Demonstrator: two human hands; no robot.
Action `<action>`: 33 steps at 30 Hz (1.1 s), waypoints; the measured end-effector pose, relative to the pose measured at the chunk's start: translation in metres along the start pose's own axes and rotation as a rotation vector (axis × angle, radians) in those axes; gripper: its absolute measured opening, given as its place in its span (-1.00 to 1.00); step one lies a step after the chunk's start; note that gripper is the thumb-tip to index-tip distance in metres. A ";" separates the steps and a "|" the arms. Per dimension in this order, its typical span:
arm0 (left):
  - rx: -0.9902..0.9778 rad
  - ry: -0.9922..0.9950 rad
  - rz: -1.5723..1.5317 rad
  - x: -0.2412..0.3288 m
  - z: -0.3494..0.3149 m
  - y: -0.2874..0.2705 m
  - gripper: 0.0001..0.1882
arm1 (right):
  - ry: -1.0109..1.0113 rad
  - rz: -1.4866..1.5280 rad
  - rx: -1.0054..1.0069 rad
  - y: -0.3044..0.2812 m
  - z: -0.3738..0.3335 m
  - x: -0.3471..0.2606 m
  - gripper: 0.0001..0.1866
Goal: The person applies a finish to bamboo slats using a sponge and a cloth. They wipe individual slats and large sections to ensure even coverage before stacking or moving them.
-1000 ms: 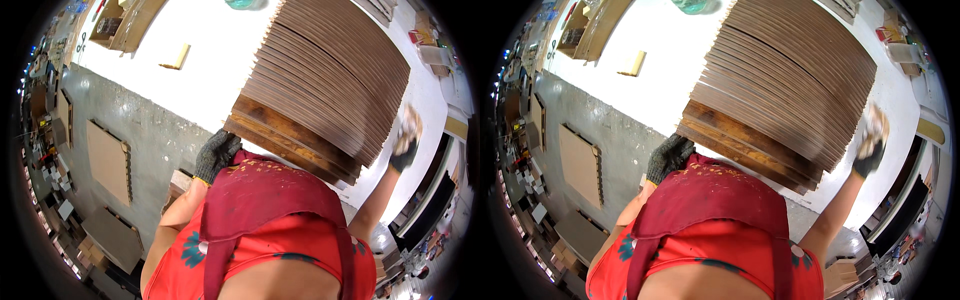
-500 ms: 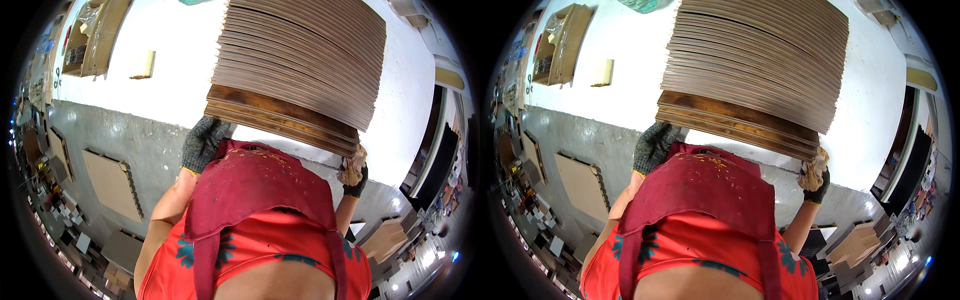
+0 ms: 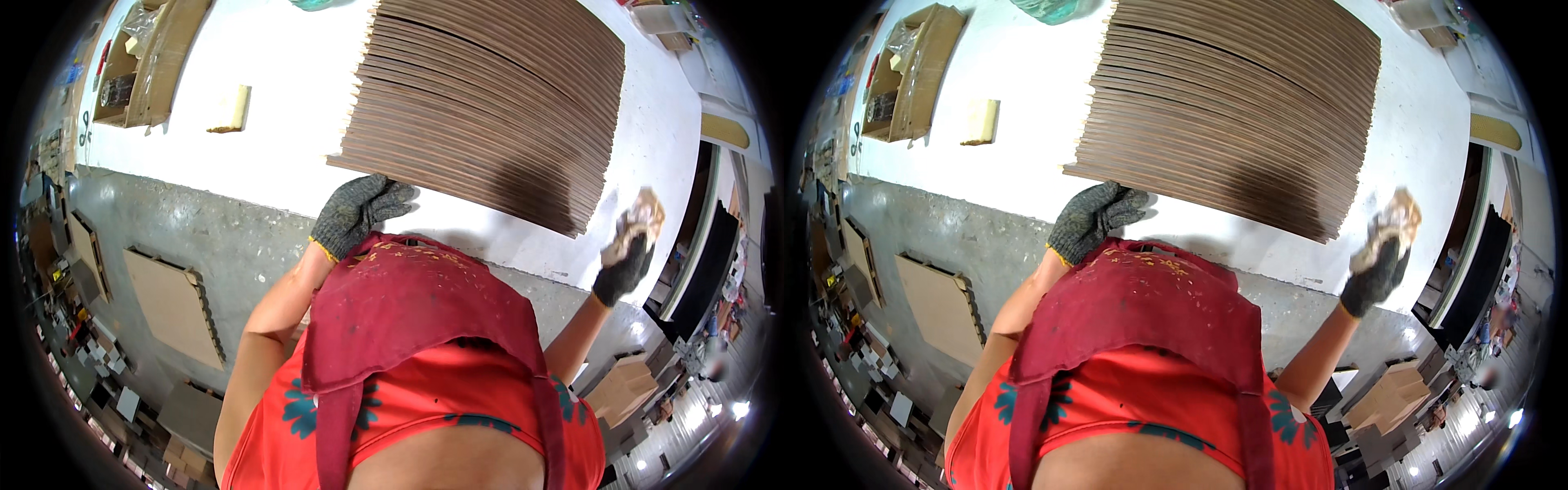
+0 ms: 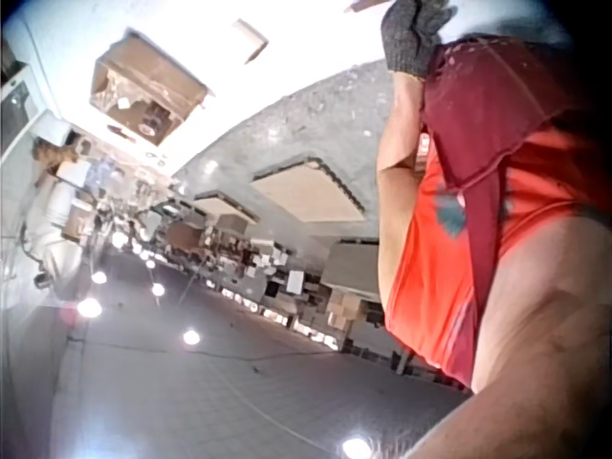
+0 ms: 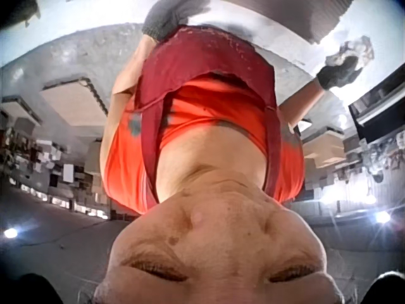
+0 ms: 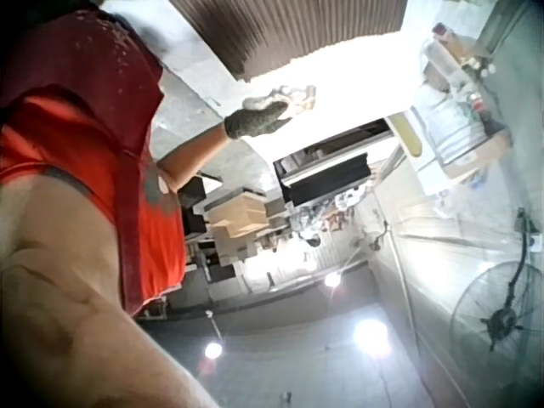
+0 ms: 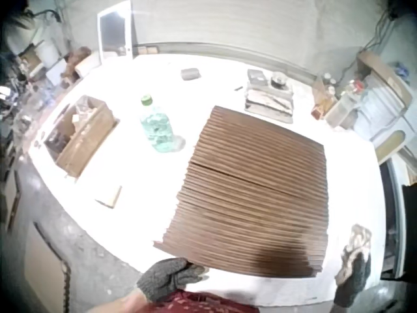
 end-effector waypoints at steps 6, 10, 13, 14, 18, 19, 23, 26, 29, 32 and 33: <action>0.027 -0.008 0.394 -0.004 0.015 -0.011 -0.49 | -0.459 -0.888 -0.531 0.144 0.013 0.067 -0.52; 0.024 0.031 0.551 -0.002 0.021 -0.012 -0.54 | -0.589 -0.345 -0.917 0.253 -0.084 0.074 -0.58; 0.056 0.169 0.842 -0.006 0.023 -0.021 -0.55 | -0.627 -0.412 -1.215 0.329 -0.146 0.041 -0.54; 0.071 0.193 0.868 -0.007 0.022 -0.022 -0.55 | -0.630 -0.429 -1.177 0.325 -0.141 0.039 -0.54; 0.112 0.063 0.435 -0.013 0.019 -0.014 -0.56 | -0.559 -0.633 -0.947 0.220 -0.100 0.053 -0.57; 0.118 0.005 0.429 -0.017 0.023 -0.021 -0.53 | -0.553 -0.608 -0.804 0.180 -0.082 0.060 -0.62; 0.142 0.031 0.471 -0.016 0.021 -0.017 -0.47 | -0.436 -0.789 -0.386 0.070 -0.035 0.069 -0.67; 0.146 0.006 0.437 -0.010 0.022 -0.009 -0.50 | -0.339 -0.623 -0.305 0.087 -0.044 0.076 -0.67; 0.122 0.022 0.462 -0.008 0.025 -0.008 -0.54 | -0.380 -0.380 -0.722 0.207 -0.120 0.067 -0.59; 0.065 0.281 1.275 -0.013 0.033 -0.031 -0.54 | -0.630 -0.438 -1.005 0.311 -0.166 0.042 -0.45; 0.053 0.385 1.548 -0.012 0.035 -0.044 -0.54 | -0.611 -0.368 -1.017 0.312 -0.161 0.042 -0.51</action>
Point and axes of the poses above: each hand's wrist, its own z-axis towards the middle knuckle, its own y-axis out of the palm, x = y × z, the point moved 3 cm from there along z, towards the middle knuckle, and after that the axes turned 15 degrees about z, right-handed, at the moved point
